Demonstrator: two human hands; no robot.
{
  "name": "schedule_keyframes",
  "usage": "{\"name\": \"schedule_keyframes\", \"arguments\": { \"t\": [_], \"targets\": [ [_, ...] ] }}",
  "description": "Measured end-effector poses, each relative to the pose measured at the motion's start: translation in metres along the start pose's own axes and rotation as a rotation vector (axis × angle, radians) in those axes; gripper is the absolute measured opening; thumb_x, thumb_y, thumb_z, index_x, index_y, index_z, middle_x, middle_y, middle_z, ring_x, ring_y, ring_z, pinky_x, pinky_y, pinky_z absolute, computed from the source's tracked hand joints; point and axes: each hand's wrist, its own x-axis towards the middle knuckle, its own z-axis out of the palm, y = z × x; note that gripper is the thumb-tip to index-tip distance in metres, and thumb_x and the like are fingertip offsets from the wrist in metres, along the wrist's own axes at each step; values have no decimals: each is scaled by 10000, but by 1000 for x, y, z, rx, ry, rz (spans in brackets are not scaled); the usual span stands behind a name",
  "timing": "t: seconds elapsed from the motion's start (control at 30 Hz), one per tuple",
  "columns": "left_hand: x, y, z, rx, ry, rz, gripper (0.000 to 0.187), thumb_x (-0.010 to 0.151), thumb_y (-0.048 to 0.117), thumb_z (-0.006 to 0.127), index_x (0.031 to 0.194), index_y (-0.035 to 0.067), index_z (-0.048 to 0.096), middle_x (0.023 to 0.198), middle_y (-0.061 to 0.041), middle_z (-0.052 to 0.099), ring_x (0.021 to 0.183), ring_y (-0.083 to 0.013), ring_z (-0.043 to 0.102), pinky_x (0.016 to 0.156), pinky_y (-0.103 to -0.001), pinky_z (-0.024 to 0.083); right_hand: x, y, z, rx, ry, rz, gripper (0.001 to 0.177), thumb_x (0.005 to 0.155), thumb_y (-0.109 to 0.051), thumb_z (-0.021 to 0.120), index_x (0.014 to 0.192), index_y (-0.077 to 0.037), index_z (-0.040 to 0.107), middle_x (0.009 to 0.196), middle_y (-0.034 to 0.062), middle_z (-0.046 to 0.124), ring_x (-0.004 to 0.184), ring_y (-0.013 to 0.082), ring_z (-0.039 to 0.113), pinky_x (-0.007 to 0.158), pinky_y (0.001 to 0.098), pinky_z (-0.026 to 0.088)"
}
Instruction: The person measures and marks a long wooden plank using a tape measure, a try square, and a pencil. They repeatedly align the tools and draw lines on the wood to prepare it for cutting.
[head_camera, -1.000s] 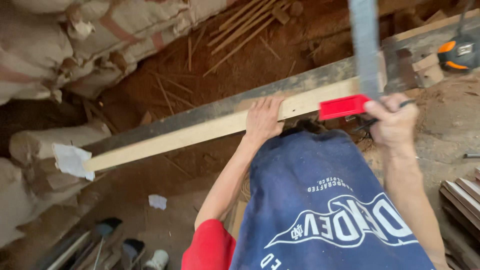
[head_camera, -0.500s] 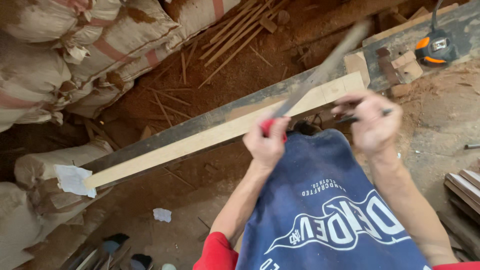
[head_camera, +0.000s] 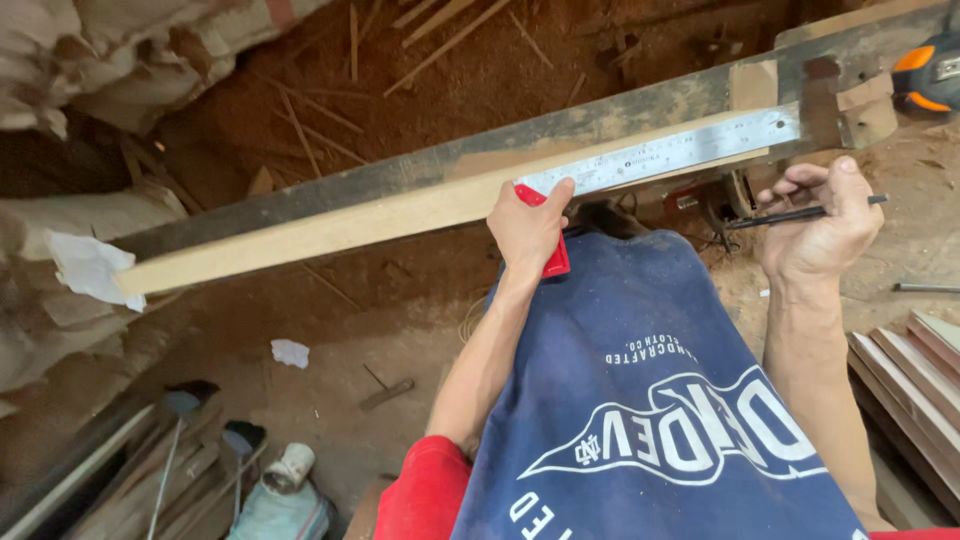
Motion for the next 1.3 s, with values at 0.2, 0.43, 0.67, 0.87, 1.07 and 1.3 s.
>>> {"name": "schedule_keyframes", "arguments": {
  "t": [0.2, 0.43, 0.67, 0.87, 1.07, 1.3],
  "targets": [
    [2, 10, -4, 37, -24, 6, 474, 764, 366, 833, 911, -33, 623, 682, -110, 727, 525, -176, 734, 517, -319, 587, 11, 1, -17, 101, -48, -49, 501, 1144, -441, 451, 783, -94, 421, 916, 221, 631, 777, 312, 584, 764, 480, 548],
    [8, 16, -6, 117, -25, 24, 482, 773, 374, 828, 908, -34, 609, 643, -117, 719, 512, -186, 733, 543, -330, 588, 23, 2, -30, 57, -74, -113, 542, 1179, -481, 353, 903, -23, 442, 1020, 307, 639, 789, 322, 546, 729, 415, 473],
    [9, 13, -6, 91, -41, 6, 469, 775, 363, 824, 909, -32, 611, 653, -116, 723, 512, -179, 728, 522, -323, 589, 12, -10, -7, -142, -173, -174, 556, 1114, -562, 334, 1046, -33, 489, 981, 292, 662, 741, 331, 660, 671, 403, 585],
    [11, 11, -5, 75, -45, 23, 475, 776, 360, 828, 910, -38, 605, 664, -123, 725, 509, -176, 724, 506, -318, 583, 14, -9, 6, -233, -218, -207, 276, 1143, -215, 581, 1096, 41, 488, 1076, 283, 630, 838, 309, 680, 745, 446, 629],
    [12, 9, -4, 76, -35, 19, 485, 771, 365, 832, 906, -40, 602, 671, -122, 722, 510, -179, 726, 506, -322, 585, 17, -19, 41, -335, -361, -319, 209, 1108, -40, 662, 1187, 25, 480, 908, 200, 605, 745, 251, 713, 708, 409, 616],
    [11, 11, -5, 68, -38, 22, 472, 768, 358, 830, 916, -34, 610, 677, -117, 728, 514, -180, 728, 517, -326, 590, 33, -39, 90, -718, -628, -257, 182, 975, -53, 645, 1124, 48, 670, 1103, 161, 718, 982, 203, 729, 907, 310, 621]
  ]
}}
